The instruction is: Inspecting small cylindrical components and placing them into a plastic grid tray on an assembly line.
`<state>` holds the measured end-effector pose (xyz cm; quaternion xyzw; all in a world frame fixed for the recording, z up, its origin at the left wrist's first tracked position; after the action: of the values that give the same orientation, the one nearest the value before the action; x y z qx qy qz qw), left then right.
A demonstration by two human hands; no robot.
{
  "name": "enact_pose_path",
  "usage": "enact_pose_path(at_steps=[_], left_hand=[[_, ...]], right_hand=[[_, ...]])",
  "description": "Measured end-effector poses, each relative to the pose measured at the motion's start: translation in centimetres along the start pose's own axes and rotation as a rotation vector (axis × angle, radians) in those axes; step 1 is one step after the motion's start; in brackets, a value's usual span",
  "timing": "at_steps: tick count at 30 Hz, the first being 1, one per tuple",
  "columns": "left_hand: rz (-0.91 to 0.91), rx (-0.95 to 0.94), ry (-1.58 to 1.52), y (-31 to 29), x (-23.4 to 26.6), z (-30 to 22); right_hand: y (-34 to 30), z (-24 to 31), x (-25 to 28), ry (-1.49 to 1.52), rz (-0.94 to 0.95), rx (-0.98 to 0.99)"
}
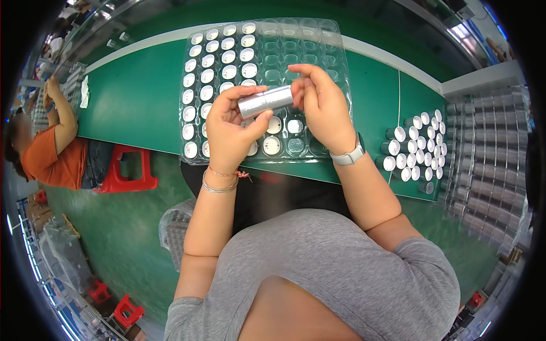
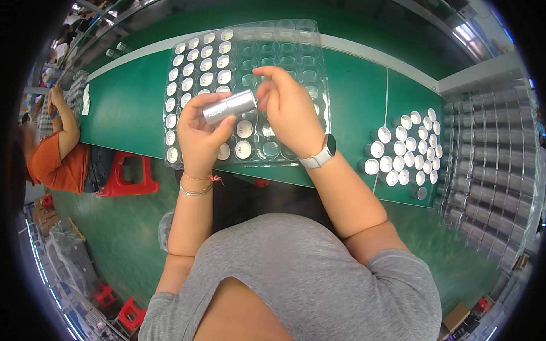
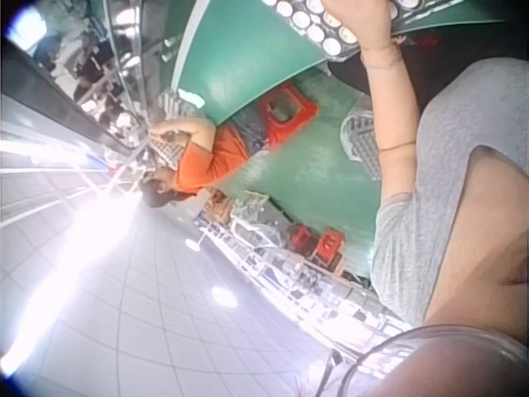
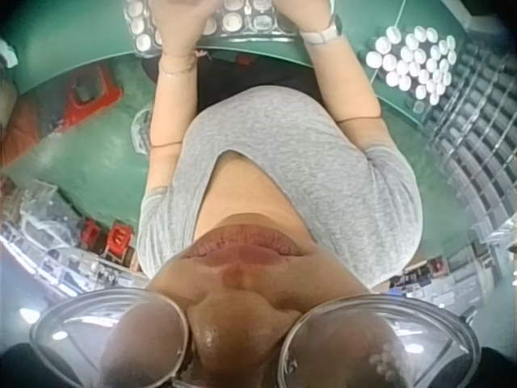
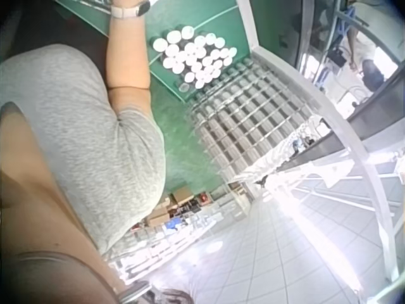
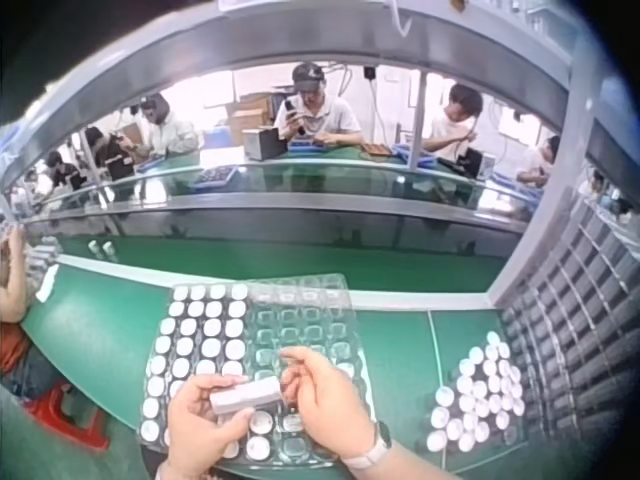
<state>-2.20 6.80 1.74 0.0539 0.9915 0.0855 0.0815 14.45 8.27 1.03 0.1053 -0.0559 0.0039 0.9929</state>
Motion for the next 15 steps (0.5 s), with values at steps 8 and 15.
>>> enact_pose_path(at_steps=[8,15], left_hand=[[0.055,0.013,-0.015,0.1,-0.2,0.7],[0.161,-0.140,0.023,0.4,-0.1,0.1]], right_hand=[[-0.8,0.1,-1.6,0.206,0.248,-0.286],[-0.5,0.0,-1.5,0.284,0.220,-0.182]])
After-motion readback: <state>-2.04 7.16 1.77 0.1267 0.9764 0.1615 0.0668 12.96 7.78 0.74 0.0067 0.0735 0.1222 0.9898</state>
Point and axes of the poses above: each hand's wrist, its own y-axis towards the middle knuckle, its own x-axis out of the back of the hand, z = x × y, the point moved 8 cm from there along y, towards the middle knuckle, and after that the axes turned 1 degree about y, right-handed, at the moved point
